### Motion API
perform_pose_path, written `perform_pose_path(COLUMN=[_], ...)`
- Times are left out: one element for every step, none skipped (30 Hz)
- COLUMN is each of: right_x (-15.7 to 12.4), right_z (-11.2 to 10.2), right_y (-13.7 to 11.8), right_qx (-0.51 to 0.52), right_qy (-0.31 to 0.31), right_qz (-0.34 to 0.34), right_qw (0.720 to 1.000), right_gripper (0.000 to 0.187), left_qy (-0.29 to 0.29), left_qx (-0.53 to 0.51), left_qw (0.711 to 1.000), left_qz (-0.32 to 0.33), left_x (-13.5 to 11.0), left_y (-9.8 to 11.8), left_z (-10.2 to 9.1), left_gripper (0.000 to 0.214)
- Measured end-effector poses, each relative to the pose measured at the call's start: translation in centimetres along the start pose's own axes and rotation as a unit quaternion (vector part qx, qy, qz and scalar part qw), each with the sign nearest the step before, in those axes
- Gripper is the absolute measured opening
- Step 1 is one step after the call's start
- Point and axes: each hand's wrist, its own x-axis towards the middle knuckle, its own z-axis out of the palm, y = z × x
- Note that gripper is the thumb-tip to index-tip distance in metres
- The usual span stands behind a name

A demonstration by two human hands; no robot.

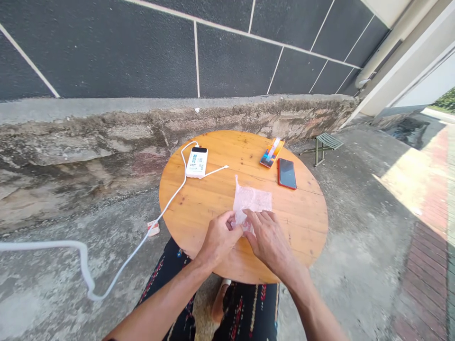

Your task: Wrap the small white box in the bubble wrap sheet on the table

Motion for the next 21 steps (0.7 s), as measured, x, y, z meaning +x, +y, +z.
perform_pose_path(right_x=[0.0, -0.1, -0.1, -0.2, -0.2, -0.3, -0.3, -0.4, -0.4, -0.4, -0.5, -0.5, -0.5, -0.6, -0.6, -0.7, -0.8, -0.9, -0.9, -1.0, -1.0], right_z=[0.1, 0.1, 0.2, 0.3, 0.3, 0.4, 0.5, 0.6, 0.7, 0.8, 0.9, 1.0, 1.1, 1.2, 1.2, 1.3, 1.4, 1.5, 1.6, 1.7, 1.9], right_y=[0.0, 0.1, 0.1, 0.2, 0.2, 0.2, 0.3, 0.3, 0.3, 0.4, 0.4, 0.5, 0.5, 0.6, 0.7, 0.8, 0.8, 0.9, 1.0, 1.0, 1.0], right_qx=[0.006, 0.013, 0.020, 0.028, 0.037, 0.046, 0.055, 0.063, 0.070, 0.076, 0.081, 0.085, 0.087, 0.087, 0.087, 0.086, 0.086, 0.085, 0.085, 0.085, 0.084], right_qy=[0.004, 0.009, 0.013, 0.018, 0.023, 0.028, 0.033, 0.036, 0.038, 0.041, 0.043, 0.044, 0.045, 0.046, 0.046, 0.044, 0.043, 0.044, 0.045, 0.047, 0.050], right_qz=[0.003, 0.007, 0.010, 0.015, 0.020, 0.025, 0.029, 0.032, 0.034, 0.036, 0.037, 0.038, 0.039, 0.042, 0.044, 0.046, 0.048, 0.049, 0.049, 0.047, 0.046], right_qw=[1.000, 1.000, 1.000, 0.999, 0.999, 0.998, 0.998, 0.997, 0.996, 0.996, 0.995, 0.995, 0.994, 0.994, 0.994, 0.994, 0.994, 0.994, 0.994, 0.994, 0.994], right_gripper=[0.039, 0.040, 0.041, 0.043, 0.045, 0.047, 0.050, 0.052, 0.053, 0.054, 0.056, 0.057, 0.058, 0.059, 0.061, 0.062, 0.063, 0.063, 0.063, 0.063, 0.062], left_qy=[-0.002, -0.005, -0.008, -0.007, -0.004, -0.002, -0.002, -0.002, -0.004, -0.007, -0.011, -0.013, -0.016, -0.021, -0.029, -0.040, -0.056, -0.074, -0.094, -0.114, -0.132], left_qx=[0.018, 0.032, 0.043, 0.053, 0.063, 0.074, 0.087, 0.103, 0.119, 0.135, 0.149, 0.162, 0.174, 0.187, 0.203, 0.223, 0.246, 0.270, 0.295, 0.319, 0.341], left_qw=[1.000, 0.999, 0.998, 0.997, 0.996, 0.994, 0.991, 0.987, 0.983, 0.979, 0.974, 0.970, 0.966, 0.961, 0.956, 0.950, 0.942, 0.932, 0.922, 0.910, 0.899], left_qz=[0.011, 0.023, 0.035, 0.050, 0.067, 0.085, 0.103, 0.121, 0.138, 0.154, 0.168, 0.181, 0.192, 0.201, 0.210, 0.216, 0.223, 0.228, 0.233, 0.238, 0.243], left_x=[-0.2, -0.4, -0.5, -0.7, -0.7, -0.7, -0.7, -0.7, -0.6, -0.5, -0.5, -0.4, -0.4, -0.3, -0.3, -0.3, -0.3, -0.2, -0.2, -0.2, -0.2], left_y=[0.0, 0.0, -0.2, -0.3, -0.5, -0.6, -0.7, -0.9, -0.9, -1.0, -1.0, -1.0, -1.0, -1.0, -0.9, -0.9, -0.7, -0.6, -0.4, -0.2, 0.1], left_z=[0.0, 0.0, -0.1, -0.1, -0.2, -0.2, -0.3, -0.3, -0.3, -0.3, -0.3, -0.2, -0.2, -0.1, -0.1, -0.2, -0.2, -0.4, -0.5, -0.7, -0.9], left_gripper=[0.025, 0.028, 0.031, 0.034, 0.036, 0.036, 0.034, 0.032, 0.029, 0.025, 0.023, 0.022, 0.022, 0.022, 0.023, 0.024, 0.025, 0.026, 0.027, 0.028, 0.029])
